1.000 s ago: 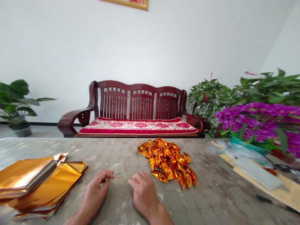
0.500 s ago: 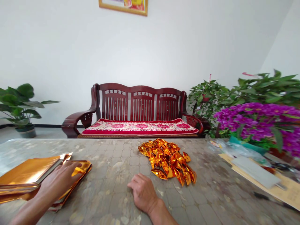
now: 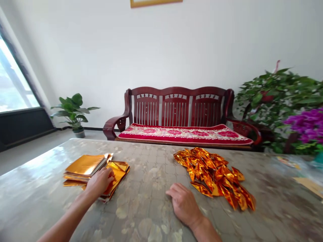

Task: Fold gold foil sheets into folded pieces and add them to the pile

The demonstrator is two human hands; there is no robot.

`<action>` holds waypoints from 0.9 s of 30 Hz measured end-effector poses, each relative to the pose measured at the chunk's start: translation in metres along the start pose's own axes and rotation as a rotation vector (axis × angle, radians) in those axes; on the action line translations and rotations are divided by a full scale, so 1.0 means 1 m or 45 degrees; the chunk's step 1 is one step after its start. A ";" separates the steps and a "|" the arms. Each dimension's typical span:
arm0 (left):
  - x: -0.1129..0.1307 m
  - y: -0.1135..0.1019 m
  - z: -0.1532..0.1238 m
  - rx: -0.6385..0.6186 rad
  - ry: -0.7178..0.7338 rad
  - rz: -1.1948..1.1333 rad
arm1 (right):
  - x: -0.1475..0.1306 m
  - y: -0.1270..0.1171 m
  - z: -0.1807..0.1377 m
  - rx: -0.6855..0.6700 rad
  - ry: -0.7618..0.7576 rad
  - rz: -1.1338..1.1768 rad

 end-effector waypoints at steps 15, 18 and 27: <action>-0.010 -0.005 -0.010 -0.090 0.223 -0.073 | 0.000 -0.001 0.003 0.002 -0.005 -0.006; -0.014 -0.007 -0.015 -0.139 0.279 -0.098 | 0.000 -0.001 0.003 -0.009 -0.006 -0.008; -0.017 -0.016 -0.016 -0.161 0.234 -0.136 | 0.001 0.000 0.002 -0.023 0.002 -0.012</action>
Point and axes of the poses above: each hand's wrist, its own z-axis towards the middle knuckle, its own y-axis out of the palm, x = y × z, the point moved 3 cm from there along z, towards the middle knuckle, and after that the axes turned 12 degrees about -y, right-handed, at the moved point
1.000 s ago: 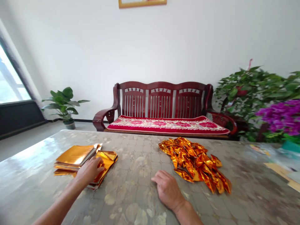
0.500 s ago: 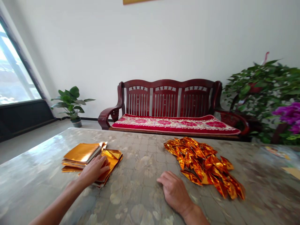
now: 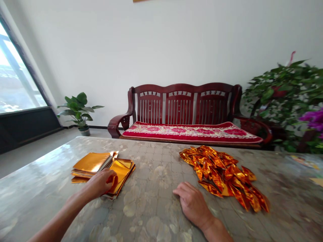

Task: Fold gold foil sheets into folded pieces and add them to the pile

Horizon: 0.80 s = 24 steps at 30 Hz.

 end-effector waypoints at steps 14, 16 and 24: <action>-0.006 0.009 0.011 0.044 -0.095 0.092 | 0.002 0.001 -0.001 -0.020 0.004 0.032; -0.008 0.011 0.010 0.059 -0.094 0.092 | 0.003 0.001 -0.001 -0.028 0.006 0.037; -0.005 0.006 0.005 0.082 -0.088 0.039 | 0.004 0.002 -0.002 -0.012 0.019 0.048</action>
Point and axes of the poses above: each hand's wrist, its own z-axis towards the middle knuckle, its own y-axis out of the palm, x = y × z, the point moved 3 cm from there along z, towards the middle knuckle, and after that the axes turned 12 degrees about -y, right-handed, at the moved point
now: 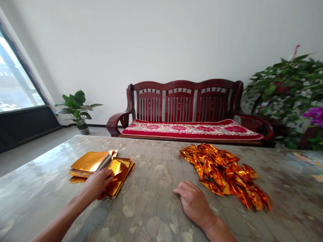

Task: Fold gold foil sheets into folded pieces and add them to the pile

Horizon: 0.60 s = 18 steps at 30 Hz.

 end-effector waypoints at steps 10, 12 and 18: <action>0.117 0.033 -0.064 -0.021 0.724 -0.035 | -0.007 -0.004 0.000 -0.022 0.276 0.260; 0.134 0.044 -0.072 -0.071 0.745 -0.078 | -0.011 -0.005 0.002 -0.062 0.275 0.333; 0.152 0.052 -0.087 -0.201 0.754 -0.091 | -0.016 -0.008 0.006 -0.078 0.289 0.329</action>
Point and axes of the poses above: each hand's wrist, its own z-axis towards the middle knuckle, its own y-axis out of the palm, x = y × z, the point moved 3 cm from there along z, towards the middle knuckle, and after that the axes turned 12 degrees about -y, right-handed, at the moved point
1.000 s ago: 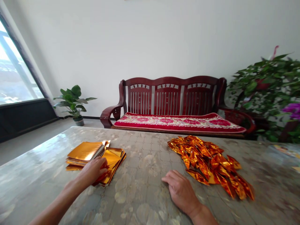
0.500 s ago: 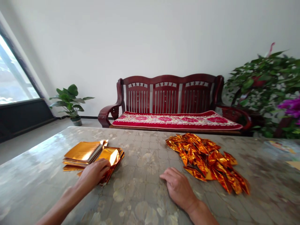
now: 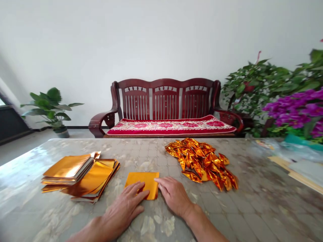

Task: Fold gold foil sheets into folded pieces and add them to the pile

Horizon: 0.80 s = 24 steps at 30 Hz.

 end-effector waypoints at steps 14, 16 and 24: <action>-0.003 0.013 0.035 0.417 -0.213 -0.849 | 0.011 0.000 -0.002 0.424 0.029 -0.305; -0.003 0.005 0.046 0.458 -0.196 -0.978 | 0.002 -0.006 -0.003 0.483 -0.207 -0.439; 0.002 -0.008 0.054 0.594 0.168 -1.104 | -0.027 -0.030 -0.010 0.665 -0.599 -0.617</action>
Point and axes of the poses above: each hand's wrist, its own z-axis towards the middle knuckle, its own y-axis out of the palm, x = y × z, the point moved 3 cm from there along z, towards the middle knuckle, and after that the axes turned 12 degrees about -y, right-handed, at the moved point
